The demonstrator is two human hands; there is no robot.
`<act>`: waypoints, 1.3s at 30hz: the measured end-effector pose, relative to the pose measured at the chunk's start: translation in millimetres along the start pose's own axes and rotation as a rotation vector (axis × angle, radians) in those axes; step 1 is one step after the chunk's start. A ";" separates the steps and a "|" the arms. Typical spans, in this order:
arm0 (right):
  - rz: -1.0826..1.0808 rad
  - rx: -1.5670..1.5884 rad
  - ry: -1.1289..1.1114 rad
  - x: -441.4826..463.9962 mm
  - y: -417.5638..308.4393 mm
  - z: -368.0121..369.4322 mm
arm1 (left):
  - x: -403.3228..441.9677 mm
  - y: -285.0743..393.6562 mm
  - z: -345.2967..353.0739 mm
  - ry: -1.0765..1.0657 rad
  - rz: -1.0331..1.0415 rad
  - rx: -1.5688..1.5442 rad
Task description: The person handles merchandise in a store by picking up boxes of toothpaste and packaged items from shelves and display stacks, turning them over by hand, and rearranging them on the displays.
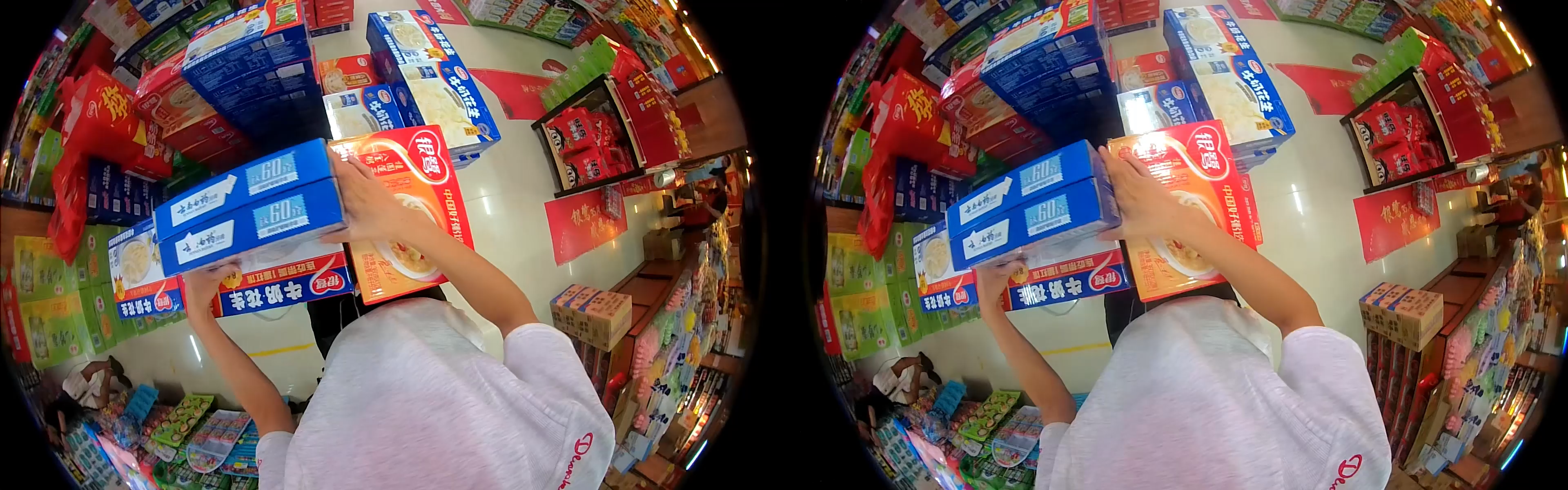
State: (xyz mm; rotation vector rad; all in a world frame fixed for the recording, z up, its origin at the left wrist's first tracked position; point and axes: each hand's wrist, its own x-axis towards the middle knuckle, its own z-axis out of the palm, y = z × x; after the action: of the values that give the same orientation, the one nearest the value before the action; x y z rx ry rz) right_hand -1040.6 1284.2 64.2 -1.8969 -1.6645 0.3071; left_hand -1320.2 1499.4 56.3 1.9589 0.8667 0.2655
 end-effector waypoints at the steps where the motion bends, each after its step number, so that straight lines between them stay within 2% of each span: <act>1: 0.006 -0.001 0.001 3.9 2.3 3.2 | 3.7 -6.0 -2.9 -0.005 -0.005 -0.026; 2: -0.015 0.015 0.003 7.9 5.6 8.1 | 9.0 -21.5 -6.5 -0.055 -0.031 -0.048; 3: -0.035 0.031 0.006 12.2 9.0 10.4 | 13.9 -16.0 -6.8 -0.043 0.055 -0.069; 7: -0.108 0.076 -0.123 20.9 17.9 -0.3 | 17.0 -26.9 -1.7 0.080 0.070 -0.111; 9: -0.050 0.111 -0.188 20.9 17.5 -4.4 | 13.3 -19.0 2.7 0.132 0.085 -0.068; 11: -0.092 0.107 -0.105 17.8 21.8 1.5 | 11.5 -18.9 5.5 0.160 0.095 -0.106; 13: -0.063 0.104 -0.120 17.0 16.7 -4.7 | 10.8 -22.2 1.6 0.127 0.063 -0.185; 15: -0.034 0.235 -0.074 17.2 15.0 -10.4 | 4.7 -16.9 1.1 0.150 0.051 -0.127; 17: -0.049 0.256 -0.082 17.5 13.8 -17.5 | -2.3 -11.3 4.8 0.220 -0.009 -0.106; 18: -0.017 0.207 -0.121 17.1 12.6 -20.6 | -7.6 -4.9 12.1 0.345 0.005 -0.140; 19: 0.014 0.157 -0.168 16.6 12.5 -22.5 | -13.1 9.8 16.8 0.377 0.026 -0.112; 21: -0.023 0.171 -0.153 18.7 15.0 -19.8 | -13.0 5.0 12.2 0.317 -0.057 -0.096; 23: -0.014 0.162 -0.132 18.5 14.2 -22.3 | -13.0 2.4 14.2 0.336 0.021 -0.082; 25: -0.035 0.151 -0.148 20.0 11.3 -26.3 | -15.3 10.2 14.4 0.326 0.023 -0.165; 29: -0.017 0.132 -0.171 17.1 20.7 -18.6 | -15.7 5.9 13.3 0.329 0.027 -0.113; 30: -0.025 0.124 -0.160 15.9 20.7 -18.9 | -16.6 16.3 14.1 0.298 0.031 -0.191; 33: 0.000 0.139 -0.174 12.0 19.9 -20.8 | -18.7 16.1 14.3 0.321 -0.022 -0.052; 37: 0.015 0.113 -0.150 14.8 16.6 -19.6 | -15.3 17.3 9.1 0.316 -0.030 -0.057; 39: -0.051 0.118 -0.093 15.6 15.7 -17.6 | -16.3 18.9 9.8 0.316 -0.057 -0.067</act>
State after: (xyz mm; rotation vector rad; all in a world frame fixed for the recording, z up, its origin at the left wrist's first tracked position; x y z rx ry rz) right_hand -1015.4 1293.6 72.6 -1.7748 -1.7130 0.4683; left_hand -1318.3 1476.1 69.4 1.8544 1.0988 0.5746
